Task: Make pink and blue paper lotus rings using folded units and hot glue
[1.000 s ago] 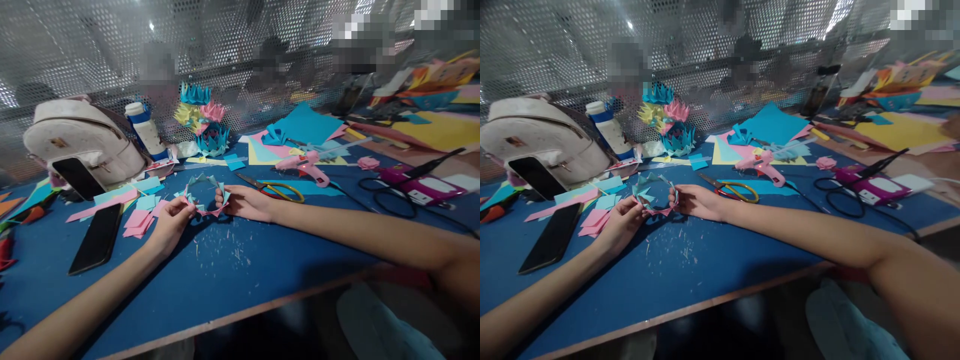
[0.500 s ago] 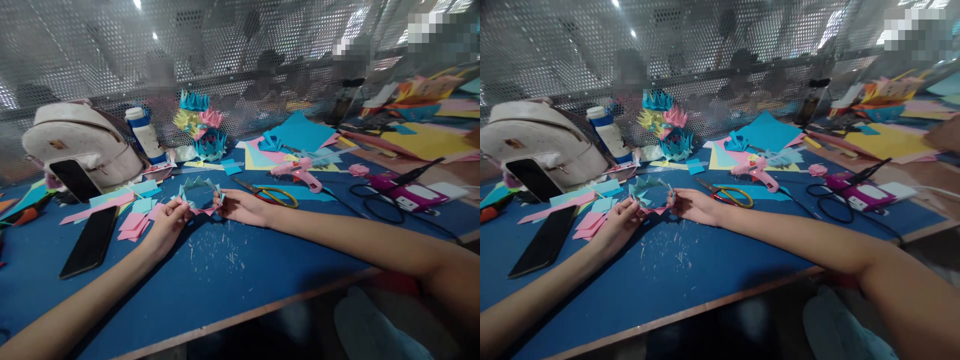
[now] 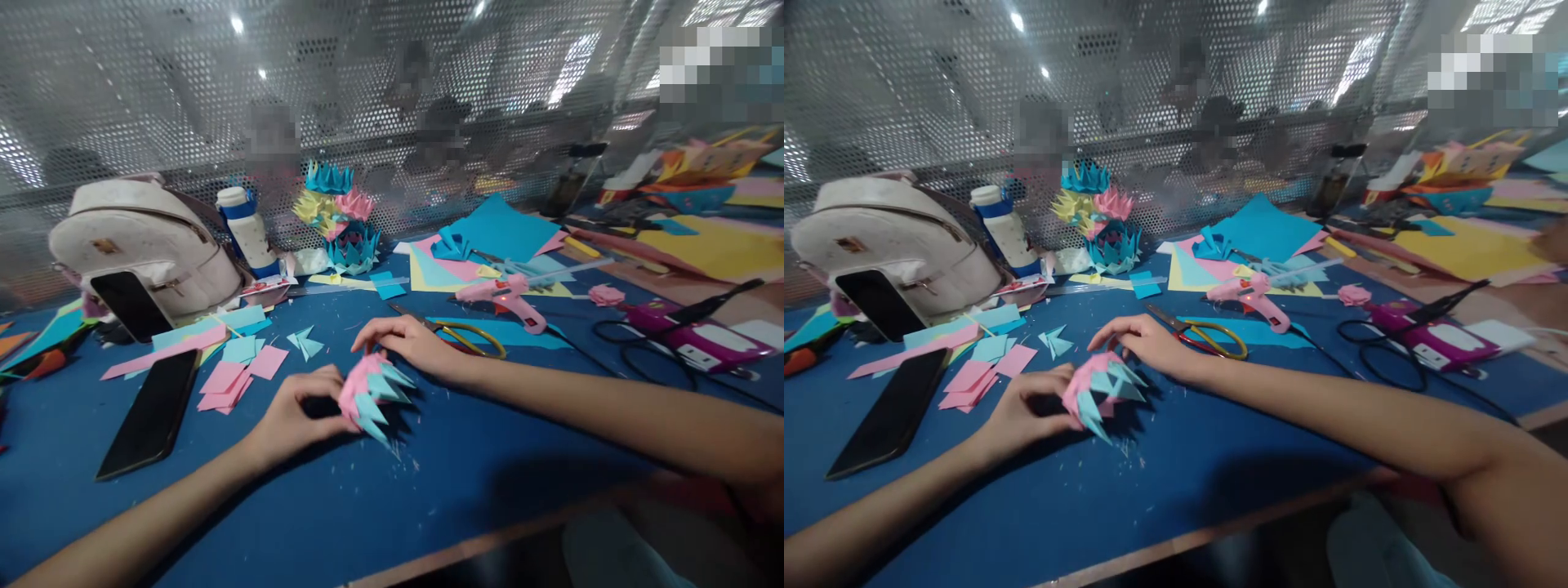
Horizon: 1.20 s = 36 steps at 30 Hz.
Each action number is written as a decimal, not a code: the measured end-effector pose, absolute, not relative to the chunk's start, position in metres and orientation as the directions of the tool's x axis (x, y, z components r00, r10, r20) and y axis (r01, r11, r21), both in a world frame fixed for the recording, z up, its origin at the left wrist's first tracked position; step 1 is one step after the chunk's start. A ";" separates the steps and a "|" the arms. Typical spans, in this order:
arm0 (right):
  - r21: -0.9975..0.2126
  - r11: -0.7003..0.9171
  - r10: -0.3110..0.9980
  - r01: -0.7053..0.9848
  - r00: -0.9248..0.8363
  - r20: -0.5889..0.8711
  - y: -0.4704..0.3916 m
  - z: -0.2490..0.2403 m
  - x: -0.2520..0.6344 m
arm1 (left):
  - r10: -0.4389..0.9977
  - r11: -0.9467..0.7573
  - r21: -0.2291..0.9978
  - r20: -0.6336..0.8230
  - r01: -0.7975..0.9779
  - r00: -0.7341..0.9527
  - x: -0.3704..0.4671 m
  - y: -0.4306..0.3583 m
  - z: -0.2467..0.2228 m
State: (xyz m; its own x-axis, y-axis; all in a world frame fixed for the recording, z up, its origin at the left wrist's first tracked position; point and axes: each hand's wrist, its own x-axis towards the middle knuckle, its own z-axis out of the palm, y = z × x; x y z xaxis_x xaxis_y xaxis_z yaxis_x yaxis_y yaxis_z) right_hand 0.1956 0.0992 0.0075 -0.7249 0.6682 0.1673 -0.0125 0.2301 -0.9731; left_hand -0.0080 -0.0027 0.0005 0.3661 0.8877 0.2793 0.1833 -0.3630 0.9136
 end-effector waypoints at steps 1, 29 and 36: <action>-0.948 0.317 0.634 0.026 -0.749 0.192 0.104 0.012 0.194 | 0.826 -0.455 0.866 0.325 0.205 0.461 -0.007 -0.005 0.003; -0.484 0.747 0.440 0.456 -0.885 -0.155 0.156 0.044 0.157 | 0.900 -0.358 0.923 0.302 0.139 0.315 -0.015 -0.008 0.000; -0.422 0.657 0.684 0.625 -0.729 -0.015 0.112 0.049 0.230 | 0.956 -0.238 0.970 0.226 0.047 0.187 -0.016 -0.004 0.002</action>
